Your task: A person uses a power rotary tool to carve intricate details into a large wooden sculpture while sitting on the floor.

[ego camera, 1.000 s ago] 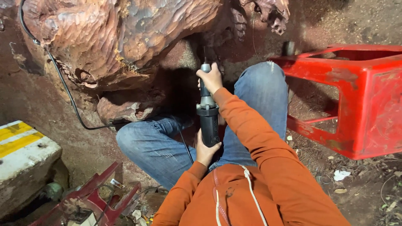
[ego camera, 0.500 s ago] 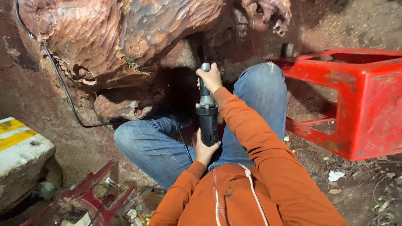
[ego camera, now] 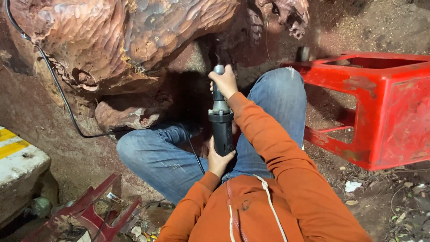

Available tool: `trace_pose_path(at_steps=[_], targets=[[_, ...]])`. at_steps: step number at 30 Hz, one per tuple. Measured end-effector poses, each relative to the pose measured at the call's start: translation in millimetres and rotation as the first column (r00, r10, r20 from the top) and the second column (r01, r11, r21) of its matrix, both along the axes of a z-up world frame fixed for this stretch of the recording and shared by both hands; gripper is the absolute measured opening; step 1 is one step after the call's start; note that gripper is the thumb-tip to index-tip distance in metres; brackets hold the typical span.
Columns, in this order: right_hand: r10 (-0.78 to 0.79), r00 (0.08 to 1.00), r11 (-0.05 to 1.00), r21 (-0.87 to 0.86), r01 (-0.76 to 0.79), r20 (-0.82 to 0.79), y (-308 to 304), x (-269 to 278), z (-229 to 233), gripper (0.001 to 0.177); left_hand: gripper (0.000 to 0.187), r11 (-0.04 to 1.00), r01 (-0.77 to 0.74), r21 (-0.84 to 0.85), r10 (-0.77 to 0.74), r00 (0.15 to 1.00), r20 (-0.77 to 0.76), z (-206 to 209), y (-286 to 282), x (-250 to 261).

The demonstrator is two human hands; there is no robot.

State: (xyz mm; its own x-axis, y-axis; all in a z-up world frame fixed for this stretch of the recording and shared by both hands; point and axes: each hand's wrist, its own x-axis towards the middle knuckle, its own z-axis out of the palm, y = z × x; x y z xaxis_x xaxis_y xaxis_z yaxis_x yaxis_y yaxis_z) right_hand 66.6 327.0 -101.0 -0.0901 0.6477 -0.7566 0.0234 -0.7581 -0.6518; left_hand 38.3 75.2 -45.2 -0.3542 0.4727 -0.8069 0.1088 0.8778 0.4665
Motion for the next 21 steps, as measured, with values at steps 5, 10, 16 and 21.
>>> trace_pose_path(at_steps=[5,10,16,21], targets=[[-0.018,1.000,1.000,0.005,0.018,-0.003,2.3,4.7,-2.7,0.031,0.108,1.000,0.025,-0.010,-0.025,1.000,0.010,-2.9,2.5,-5.9],[-0.070,0.998,0.998,0.000,0.070,0.001,10.0,3.3,-3.4,0.025,0.109,0.999,0.043,-0.012,-0.043,0.999,0.023,-5.3,8.4,-7.5],[0.034,0.999,0.999,-0.032,-0.033,0.023,-3.2,-16.4,-14.3,0.033,0.110,0.999,-0.031,-0.018,0.032,0.999,0.011,-5.8,-4.8,-13.9],[-0.066,0.997,0.998,-0.005,0.065,-0.031,-3.5,-0.2,-1.0,0.034,0.111,0.999,0.035,-0.042,-0.034,0.999,0.024,7.5,1.6,-21.0]])
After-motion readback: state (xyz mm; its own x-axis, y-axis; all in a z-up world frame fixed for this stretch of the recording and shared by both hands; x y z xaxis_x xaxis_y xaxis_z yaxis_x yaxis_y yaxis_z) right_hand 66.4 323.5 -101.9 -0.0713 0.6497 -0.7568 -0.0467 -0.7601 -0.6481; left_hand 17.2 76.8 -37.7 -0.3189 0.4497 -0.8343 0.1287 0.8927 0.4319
